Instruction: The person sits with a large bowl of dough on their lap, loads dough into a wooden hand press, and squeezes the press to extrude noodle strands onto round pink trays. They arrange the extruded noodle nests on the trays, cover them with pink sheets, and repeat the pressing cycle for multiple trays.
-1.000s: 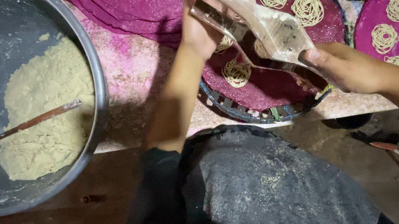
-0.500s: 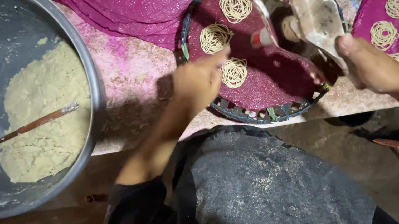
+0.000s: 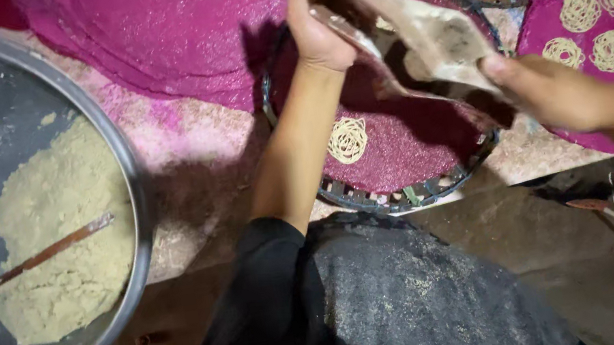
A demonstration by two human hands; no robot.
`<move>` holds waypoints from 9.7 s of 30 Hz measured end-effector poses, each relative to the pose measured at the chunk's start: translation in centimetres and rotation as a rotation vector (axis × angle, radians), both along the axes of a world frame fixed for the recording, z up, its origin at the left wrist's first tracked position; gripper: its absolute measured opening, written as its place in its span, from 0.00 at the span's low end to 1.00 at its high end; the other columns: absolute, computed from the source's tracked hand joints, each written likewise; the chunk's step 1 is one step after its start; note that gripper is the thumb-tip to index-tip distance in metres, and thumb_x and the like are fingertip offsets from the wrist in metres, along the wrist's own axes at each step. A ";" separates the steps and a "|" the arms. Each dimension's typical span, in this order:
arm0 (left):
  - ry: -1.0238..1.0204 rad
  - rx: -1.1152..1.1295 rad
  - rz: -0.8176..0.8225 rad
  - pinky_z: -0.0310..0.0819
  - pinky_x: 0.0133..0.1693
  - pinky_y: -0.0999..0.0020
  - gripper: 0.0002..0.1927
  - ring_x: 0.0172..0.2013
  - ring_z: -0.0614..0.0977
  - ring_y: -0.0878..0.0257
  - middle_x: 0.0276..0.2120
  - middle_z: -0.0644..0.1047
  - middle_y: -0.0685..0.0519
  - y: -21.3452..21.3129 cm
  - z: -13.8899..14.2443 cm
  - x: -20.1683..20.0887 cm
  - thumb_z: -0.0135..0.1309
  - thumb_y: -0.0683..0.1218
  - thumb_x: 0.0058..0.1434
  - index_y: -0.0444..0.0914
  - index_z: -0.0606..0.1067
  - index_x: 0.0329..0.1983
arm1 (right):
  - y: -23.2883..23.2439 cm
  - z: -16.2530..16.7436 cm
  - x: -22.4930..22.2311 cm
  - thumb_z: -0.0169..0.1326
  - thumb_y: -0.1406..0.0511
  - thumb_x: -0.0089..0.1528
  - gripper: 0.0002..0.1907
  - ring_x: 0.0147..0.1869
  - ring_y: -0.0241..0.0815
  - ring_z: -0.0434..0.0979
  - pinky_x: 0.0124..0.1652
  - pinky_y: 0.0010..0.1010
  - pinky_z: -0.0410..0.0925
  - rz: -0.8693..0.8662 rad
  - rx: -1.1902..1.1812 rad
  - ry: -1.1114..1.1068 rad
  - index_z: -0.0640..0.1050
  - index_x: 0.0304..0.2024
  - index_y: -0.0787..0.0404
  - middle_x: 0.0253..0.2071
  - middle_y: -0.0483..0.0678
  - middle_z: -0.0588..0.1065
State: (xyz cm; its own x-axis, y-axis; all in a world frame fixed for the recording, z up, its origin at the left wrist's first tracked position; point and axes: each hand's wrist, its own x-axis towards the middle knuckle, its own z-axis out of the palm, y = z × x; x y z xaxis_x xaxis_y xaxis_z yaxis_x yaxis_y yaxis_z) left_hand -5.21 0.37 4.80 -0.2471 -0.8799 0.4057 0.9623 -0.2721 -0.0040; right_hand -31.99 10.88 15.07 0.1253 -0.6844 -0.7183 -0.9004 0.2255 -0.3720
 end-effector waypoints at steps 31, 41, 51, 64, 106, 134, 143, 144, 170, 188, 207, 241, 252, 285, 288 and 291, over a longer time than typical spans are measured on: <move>-0.355 0.288 -0.034 0.71 0.47 0.60 0.30 0.40 0.77 0.56 0.34 0.77 0.49 -2.5 -0.7 0.5 0.35 0.67 0.67 0.37 0.71 0.39 | -1.5 -2.1 -0.5 0.34 0.40 0.71 0.41 0.38 0.44 0.70 0.39 0.42 0.67 -0.048 -0.250 -0.164 0.77 0.43 0.73 0.31 0.52 0.74; -1.607 0.087 -0.126 0.58 0.19 0.75 0.26 0.15 0.60 0.72 0.32 0.75 0.58 2.5 -6.6 1.9 0.32 0.52 0.74 0.42 0.61 0.72 | -1.3 -4.3 -1.3 0.36 0.41 0.71 0.37 0.37 0.39 0.71 0.38 0.33 0.66 -0.035 -0.437 -0.280 0.74 0.51 0.68 0.33 0.47 0.75; -1.046 -0.186 0.473 0.75 0.55 0.63 0.19 0.48 0.81 0.62 0.47 0.78 0.53 9.8 1.0 2.9 0.43 0.54 0.72 0.39 0.69 0.58 | 6.3 -1.5 -3.4 0.25 0.37 0.65 0.43 0.38 0.44 0.78 0.38 0.37 0.72 -0.224 -0.026 -0.360 0.79 0.44 0.63 0.35 0.52 0.79; -0.060 0.168 -0.013 0.72 0.50 0.59 0.30 0.31 0.73 0.65 0.25 0.68 0.60 8.9 -0.6 -0.3 0.37 0.71 0.72 0.44 0.68 0.30 | 9.5 0.3 1.6 0.34 0.43 0.69 0.35 0.33 0.44 0.77 0.37 0.39 0.70 -0.060 -0.180 -0.176 0.79 0.40 0.66 0.27 0.51 0.77; -1.619 -0.390 0.356 0.80 0.34 0.72 0.22 0.35 0.82 0.67 0.63 0.76 0.43 14.0 -1.5 1.5 0.41 0.53 0.76 0.42 0.69 0.69 | 9.8 -3.5 -6.2 0.33 0.42 0.73 0.34 0.33 0.40 0.73 0.35 0.34 0.68 -0.249 -0.317 -0.390 0.75 0.40 0.64 0.29 0.50 0.73; -0.165 0.267 0.054 0.63 0.35 0.63 0.29 0.21 0.62 0.66 0.17 0.59 0.61 0.3 0.4 -8.8 0.33 0.68 0.71 0.46 0.62 0.22 | 4.1 2.4 -1.7 0.38 0.46 0.71 0.32 0.26 0.44 0.74 0.30 0.39 0.68 -0.184 -0.360 -0.061 0.77 0.53 0.66 0.25 0.52 0.74; -0.148 0.365 0.101 0.63 0.31 0.63 0.29 0.19 0.62 0.66 0.15 0.60 0.61 1.1 0.8 -11.3 0.32 0.66 0.72 0.46 0.63 0.21 | 3.7 2.2 -4.9 0.41 0.47 0.73 0.31 0.28 0.47 0.76 0.35 0.43 0.69 -0.135 -0.384 0.069 0.80 0.44 0.68 0.24 0.53 0.74; -0.138 0.319 0.130 0.64 0.32 0.63 0.28 0.19 0.62 0.66 0.16 0.60 0.61 0.7 1.2 -11.4 0.32 0.65 0.72 0.45 0.63 0.22 | 3.5 1.9 -5.1 0.42 0.47 0.74 0.32 0.29 0.45 0.75 0.36 0.43 0.69 -0.108 -0.450 0.055 0.80 0.40 0.69 0.24 0.52 0.74; -1.969 -1.016 1.037 0.76 0.43 0.50 0.32 0.42 0.82 0.40 0.45 0.80 0.35 9.3 5.8 -0.7 0.63 0.54 0.60 0.33 0.68 0.62 | 4.5 1.3 -5.9 0.56 0.55 0.68 0.18 0.30 0.30 0.69 0.30 0.27 0.65 -0.102 -0.609 -0.592 0.76 0.50 0.63 0.29 0.42 0.70; -2.461 -0.686 -0.205 0.78 0.36 0.56 0.15 0.31 0.85 0.50 0.33 0.83 0.53 30.1 16.7 13.5 0.50 0.52 0.61 0.60 0.79 0.49 | 9.7 9.2 9.1 0.54 0.51 0.69 0.21 0.38 0.56 0.79 0.36 0.44 0.68 1.126 -0.217 -1.030 0.71 0.36 0.61 0.31 0.52 0.73; -1.332 0.646 0.344 0.75 0.40 0.63 0.17 0.39 0.80 0.59 0.41 0.78 0.46 37.6 2.2 37.6 0.50 0.42 0.66 0.28 0.73 0.56 | 4.4 6.0 20.6 0.65 0.66 0.60 0.18 0.58 0.53 0.72 0.55 0.43 0.68 0.716 -1.500 -0.222 0.79 0.53 0.60 0.52 0.51 0.74; -1.647 0.404 1.300 0.74 0.47 0.65 0.21 0.42 0.78 0.56 0.43 0.77 0.48 34.9 5.4 42.4 0.61 0.41 0.63 0.32 0.70 0.57 | 10.5 1.3 25.4 0.53 0.73 0.72 0.08 0.48 0.39 0.78 0.54 0.29 0.70 -0.308 -0.383 -1.653 0.76 0.53 0.70 0.48 0.55 0.77; -2.465 0.168 1.451 0.72 0.57 0.54 0.31 0.60 0.75 0.50 0.65 0.73 0.44 34.1 7.3 44.5 0.69 0.48 0.51 0.40 0.74 0.58 | 14.2 5.9 54.4 0.55 0.79 0.46 0.30 0.59 0.56 0.71 0.59 0.49 0.60 0.974 -1.021 -0.865 0.81 0.51 0.59 0.53 0.50 0.75; -1.802 0.469 1.768 0.75 0.61 0.65 0.33 0.59 0.81 0.57 0.62 0.75 0.49 34.9 6.9 45.8 0.69 0.42 0.59 0.37 0.70 0.67 | 10.8 -5.1 54.5 0.45 0.70 0.63 0.20 0.47 0.58 0.81 0.50 0.43 0.72 1.045 -0.306 -0.148 0.79 0.55 0.54 0.44 0.60 0.80; -1.740 0.479 1.726 0.76 0.60 0.65 0.33 0.56 0.82 0.58 0.59 0.77 0.50 34.7 6.7 45.9 0.68 0.43 0.59 0.37 0.70 0.67 | 11.5 -3.7 53.2 0.48 0.68 0.63 0.16 0.49 0.55 0.82 0.50 0.41 0.74 1.236 -0.419 -0.042 0.80 0.51 0.58 0.44 0.59 0.80; -1.753 0.459 1.735 0.76 0.61 0.65 0.32 0.58 0.82 0.57 0.59 0.77 0.49 34.5 6.4 46.3 0.69 0.43 0.60 0.38 0.70 0.66 | 11.3 0.1 51.3 0.51 0.66 0.62 0.20 0.45 0.50 0.84 0.48 0.36 0.77 1.264 -0.255 0.127 0.76 0.57 0.53 0.41 0.55 0.82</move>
State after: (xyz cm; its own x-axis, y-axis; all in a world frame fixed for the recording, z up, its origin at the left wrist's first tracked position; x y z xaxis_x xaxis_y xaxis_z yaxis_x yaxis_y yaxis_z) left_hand 41.13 34.87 11.17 0.6727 -0.5088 0.5373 -0.5425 0.1547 0.8257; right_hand 19.29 22.17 15.13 0.7222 -0.2613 -0.6404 -0.4681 -0.8663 -0.1745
